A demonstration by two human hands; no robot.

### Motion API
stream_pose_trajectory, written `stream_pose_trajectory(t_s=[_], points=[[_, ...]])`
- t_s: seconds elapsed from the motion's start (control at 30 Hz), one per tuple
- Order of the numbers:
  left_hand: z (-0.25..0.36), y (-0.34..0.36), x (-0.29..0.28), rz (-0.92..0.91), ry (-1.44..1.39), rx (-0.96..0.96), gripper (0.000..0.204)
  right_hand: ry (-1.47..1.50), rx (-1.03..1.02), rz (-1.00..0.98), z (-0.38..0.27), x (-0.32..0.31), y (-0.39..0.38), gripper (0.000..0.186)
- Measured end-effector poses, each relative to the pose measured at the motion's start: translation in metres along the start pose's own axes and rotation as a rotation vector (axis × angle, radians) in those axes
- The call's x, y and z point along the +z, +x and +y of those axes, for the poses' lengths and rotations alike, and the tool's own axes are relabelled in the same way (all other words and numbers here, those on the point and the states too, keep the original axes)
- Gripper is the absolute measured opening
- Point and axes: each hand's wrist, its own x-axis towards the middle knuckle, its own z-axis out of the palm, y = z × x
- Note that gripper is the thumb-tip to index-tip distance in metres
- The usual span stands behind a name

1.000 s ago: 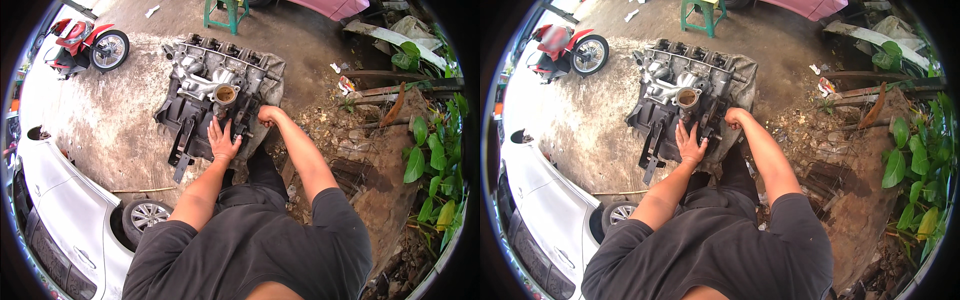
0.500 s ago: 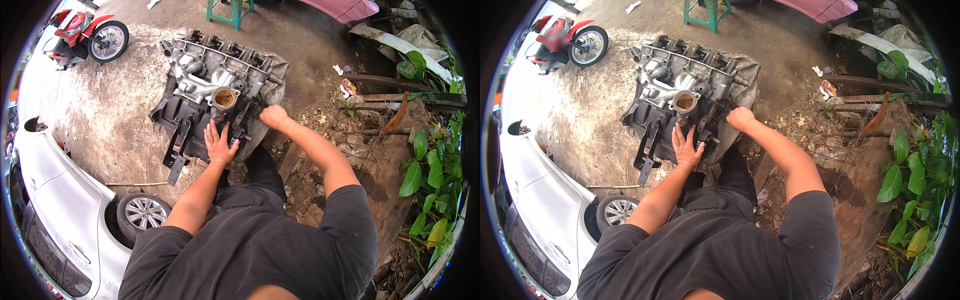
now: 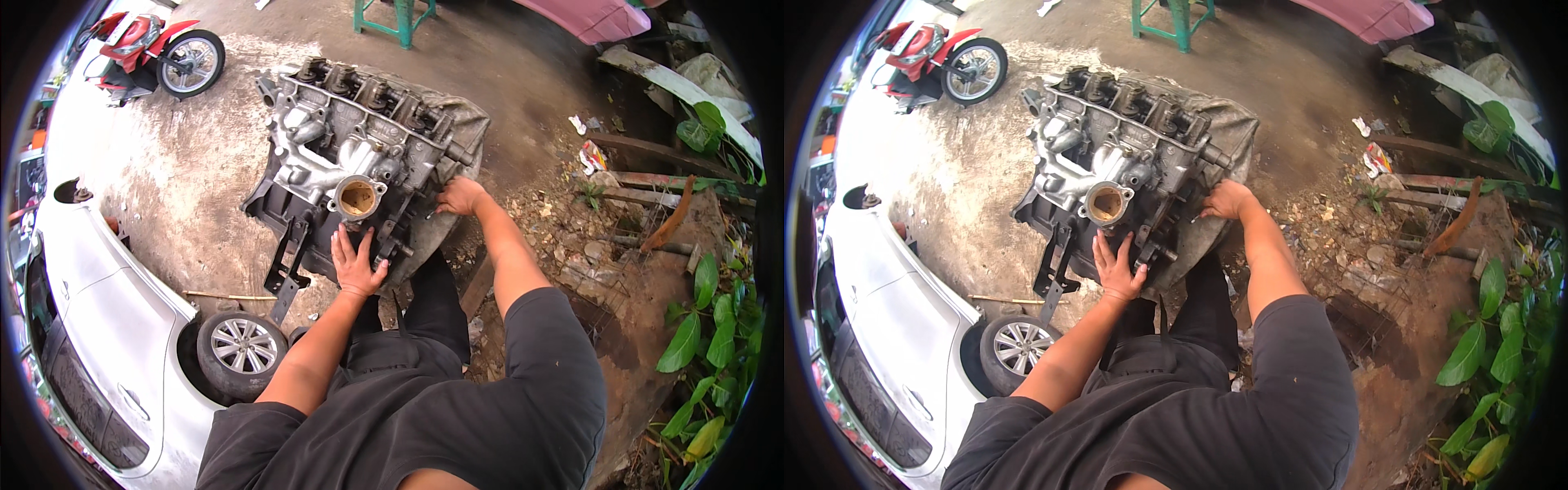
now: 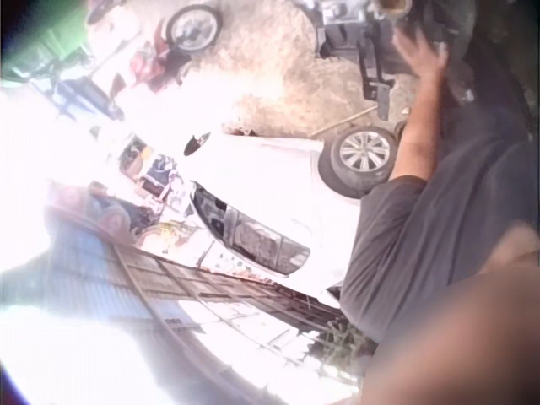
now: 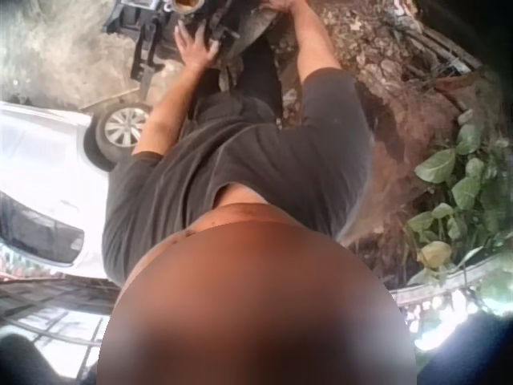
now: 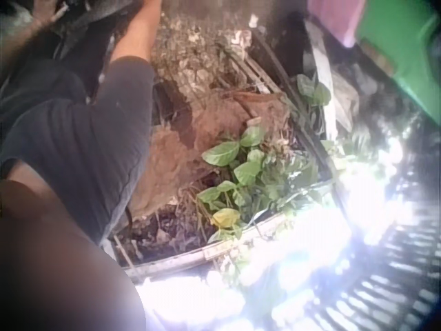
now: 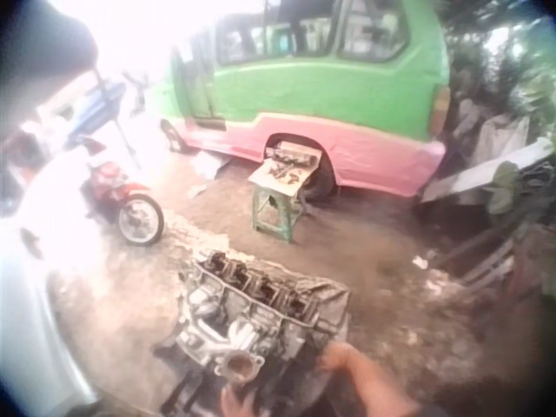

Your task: The person uses a wrench to tighten bolts on a car engine block resting on a cloth on the ground. They repeatedly reposition the wrench and apply torque to different bolt locations while stabilizing the engine with the other hand.

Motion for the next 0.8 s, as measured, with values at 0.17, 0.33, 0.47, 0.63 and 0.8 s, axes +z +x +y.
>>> stream_pose_trajectory(t_s=[0.17,0.33,0.47,0.63,0.8], points=[[0.002,0.001,-0.003,0.039,0.000,0.006,0.067,0.057,0.058,0.047,-0.008,0.005,-0.009,0.051],[0.006,0.004,-0.007,0.027,-0.019,0.006,0.069,0.173,0.375,0.105,-0.037,0.014,-0.048,0.055],[0.006,0.006,-0.011,0.011,-0.028,0.013,0.067,0.484,0.709,0.345,-0.084,0.032,-0.081,0.051],[0.007,0.005,-0.012,-0.012,-0.034,0.014,0.067,0.912,1.054,0.706,-0.140,0.053,-0.095,0.043],[0.008,0.005,-0.014,-0.056,-0.042,-0.011,0.069,1.095,1.152,0.875,-0.164,0.062,-0.069,0.050]])
